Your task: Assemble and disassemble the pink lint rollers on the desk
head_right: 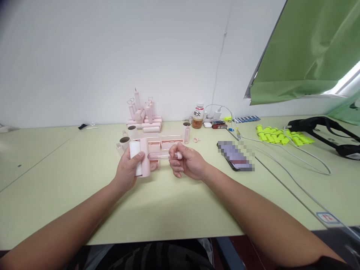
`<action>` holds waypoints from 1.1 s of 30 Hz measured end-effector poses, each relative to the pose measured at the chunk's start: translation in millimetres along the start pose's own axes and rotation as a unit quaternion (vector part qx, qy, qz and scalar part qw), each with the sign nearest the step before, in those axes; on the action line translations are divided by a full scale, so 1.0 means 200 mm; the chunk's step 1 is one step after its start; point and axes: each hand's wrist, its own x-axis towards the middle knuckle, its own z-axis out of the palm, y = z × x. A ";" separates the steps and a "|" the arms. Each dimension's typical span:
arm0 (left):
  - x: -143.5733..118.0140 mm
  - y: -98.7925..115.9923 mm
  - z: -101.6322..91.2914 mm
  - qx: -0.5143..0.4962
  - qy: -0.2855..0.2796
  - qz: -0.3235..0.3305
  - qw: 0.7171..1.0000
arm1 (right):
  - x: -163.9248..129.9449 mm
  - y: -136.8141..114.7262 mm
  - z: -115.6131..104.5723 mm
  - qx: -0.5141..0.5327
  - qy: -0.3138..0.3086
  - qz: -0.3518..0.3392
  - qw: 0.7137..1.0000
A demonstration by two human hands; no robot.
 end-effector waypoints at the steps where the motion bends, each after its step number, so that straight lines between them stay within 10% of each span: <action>1: 0.00 0.00 0.00 -0.002 -0.002 -0.001 1.000 | 0.00 0.00 0.00 -0.001 0.007 -0.002 1.000; 9: 0.01 0.05 -0.02 -0.035 -0.048 -0.025 0.998 | -0.01 -0.02 0.01 0.007 -0.013 -0.004 1.000; 16: -0.03 0.02 -0.04 0.074 -0.260 0.021 0.962 | -0.02 0.02 0.05 0.056 -0.001 0.001 0.998; 21: -0.06 -0.02 -0.01 0.211 -0.223 0.205 0.930 | 0.03 0.11 0.10 0.007 -0.008 0.046 0.999; 24: -0.05 0.00 -0.02 0.226 -0.153 0.225 0.935 | 0.05 0.12 0.08 -0.117 0.106 -0.016 0.987; 30: -0.05 0.01 -0.03 0.122 -0.166 0.179 0.962 | 0.08 0.07 -0.12 -0.560 0.267 -0.204 0.757; 33: -0.06 -0.01 -0.03 0.184 -0.177 0.161 0.954 | 0.10 0.06 -0.23 -0.637 0.260 -0.200 0.698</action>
